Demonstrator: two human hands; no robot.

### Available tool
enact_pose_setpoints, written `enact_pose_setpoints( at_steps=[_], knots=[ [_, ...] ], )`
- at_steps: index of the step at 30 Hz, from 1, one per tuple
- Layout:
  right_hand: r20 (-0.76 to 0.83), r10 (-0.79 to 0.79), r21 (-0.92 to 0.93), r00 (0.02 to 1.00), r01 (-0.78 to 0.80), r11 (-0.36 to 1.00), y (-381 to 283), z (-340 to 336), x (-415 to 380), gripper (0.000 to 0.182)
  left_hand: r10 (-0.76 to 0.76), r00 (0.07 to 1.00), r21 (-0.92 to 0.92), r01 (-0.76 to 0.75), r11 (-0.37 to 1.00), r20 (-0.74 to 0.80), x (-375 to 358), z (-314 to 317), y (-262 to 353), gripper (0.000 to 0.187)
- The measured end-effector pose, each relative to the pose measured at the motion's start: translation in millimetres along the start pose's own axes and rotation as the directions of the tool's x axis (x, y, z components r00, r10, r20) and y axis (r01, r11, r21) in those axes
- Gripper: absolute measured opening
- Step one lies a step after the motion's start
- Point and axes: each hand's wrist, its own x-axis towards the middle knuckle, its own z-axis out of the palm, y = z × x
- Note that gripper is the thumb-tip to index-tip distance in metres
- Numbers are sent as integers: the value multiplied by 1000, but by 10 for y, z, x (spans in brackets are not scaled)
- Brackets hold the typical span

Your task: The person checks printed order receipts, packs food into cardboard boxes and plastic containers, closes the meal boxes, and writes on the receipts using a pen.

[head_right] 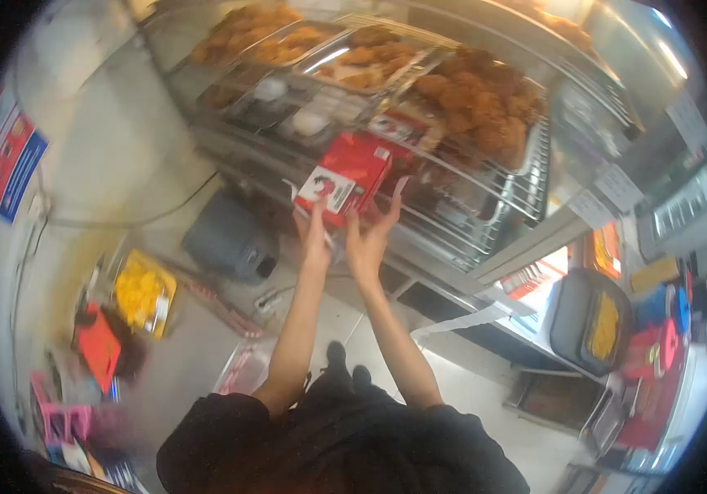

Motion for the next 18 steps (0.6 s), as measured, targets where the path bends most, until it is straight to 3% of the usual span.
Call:
enact_pose_setpoints(
  at_steps=[2, 3, 5, 6, 9, 10, 13, 14, 17, 18],
  knots=[
    [165, 159, -42, 973, -154, 987, -163, -23, -579, 83, -44, 997, -46, 41, 998, -71, -394, -627, 167, 62],
    [241, 80, -132, 967, -49, 990, -125, 21, -750, 87, 32, 988, -17, -35, 999, -152, -605, -820, 299, 60],
    [408, -70, -244, 910, 182, 952, -32, 81, -1137, 94, 57, 969, 83, -38, 996, -239, -875, -1434, 440, 60],
    [525, -98, -262, 845, 270, 926, -110, 160, -1238, 99, 86, 961, 119, -56, 991, -262, -1020, -1675, 532, 59],
    [826, 108, -397, 554, 434, 808, -403, 464, -1529, 101, 166, 927, 206, -100, 974, -337, -1448, -2257, 918, 58],
    [900, 71, -338, 431, 582, 740, -332, 627, -1618, 107, 183, 909, 225, -102, 969, -375, -1597, -2395, 1034, 57],
    [997, 68, -77, 42, 723, 686, -463, 1083, -1919, 114, 193, 872, 243, -88, 966, -449, -1970, -2896, 1344, 56],
    [995, 77, -5, -65, 727, 686, -458, 1244, -2025, 111, 200, 869, 257, -88, 962, -453, -2038, -3168, 1397, 57],
    [910, -87, 353, -405, 650, 672, -288, 1772, -2378, 100, 175, 850, 262, -46, 964, -496, -2224, -3913, 1592, 63],
    [876, -174, 448, -450, 626, 638, -111, 1940, -2515, 89, 163, 855, 273, -26, 962, -493, -2224, -4219, 1614, 65]
  ],
)
